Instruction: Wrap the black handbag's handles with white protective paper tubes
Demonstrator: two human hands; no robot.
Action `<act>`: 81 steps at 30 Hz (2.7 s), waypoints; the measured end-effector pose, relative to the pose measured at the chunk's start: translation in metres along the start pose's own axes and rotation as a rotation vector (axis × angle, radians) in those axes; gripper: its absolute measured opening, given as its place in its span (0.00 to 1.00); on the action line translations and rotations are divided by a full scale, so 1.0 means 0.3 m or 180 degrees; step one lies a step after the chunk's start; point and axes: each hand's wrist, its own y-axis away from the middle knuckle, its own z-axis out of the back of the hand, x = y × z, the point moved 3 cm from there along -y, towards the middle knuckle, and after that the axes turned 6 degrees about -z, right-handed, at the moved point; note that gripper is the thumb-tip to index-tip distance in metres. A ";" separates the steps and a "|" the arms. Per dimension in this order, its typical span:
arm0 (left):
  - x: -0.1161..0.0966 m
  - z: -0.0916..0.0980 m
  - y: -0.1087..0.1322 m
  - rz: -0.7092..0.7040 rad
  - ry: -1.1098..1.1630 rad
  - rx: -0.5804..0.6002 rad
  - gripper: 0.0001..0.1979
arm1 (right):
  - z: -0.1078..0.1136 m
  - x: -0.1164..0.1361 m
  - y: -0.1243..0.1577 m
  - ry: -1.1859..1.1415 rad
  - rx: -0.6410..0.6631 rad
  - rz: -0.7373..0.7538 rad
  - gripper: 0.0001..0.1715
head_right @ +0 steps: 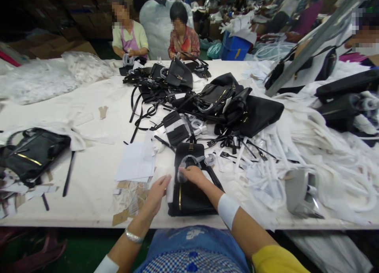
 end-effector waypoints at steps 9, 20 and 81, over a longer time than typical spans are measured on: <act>-0.019 -0.026 0.073 0.0327 -0.0091 0.0053 0.25 | -0.087 -0.074 0.237 -0.2141 0.0196 0.0227 0.22; 0.041 -0.041 0.191 0.0370 -0.0228 0.0244 0.24 | -0.165 -0.147 0.390 -0.2411 0.0308 0.0359 0.21; 0.089 0.001 0.253 0.0261 0.0451 -0.0187 0.22 | -0.004 -0.091 0.378 0.0856 -0.0265 0.1450 0.21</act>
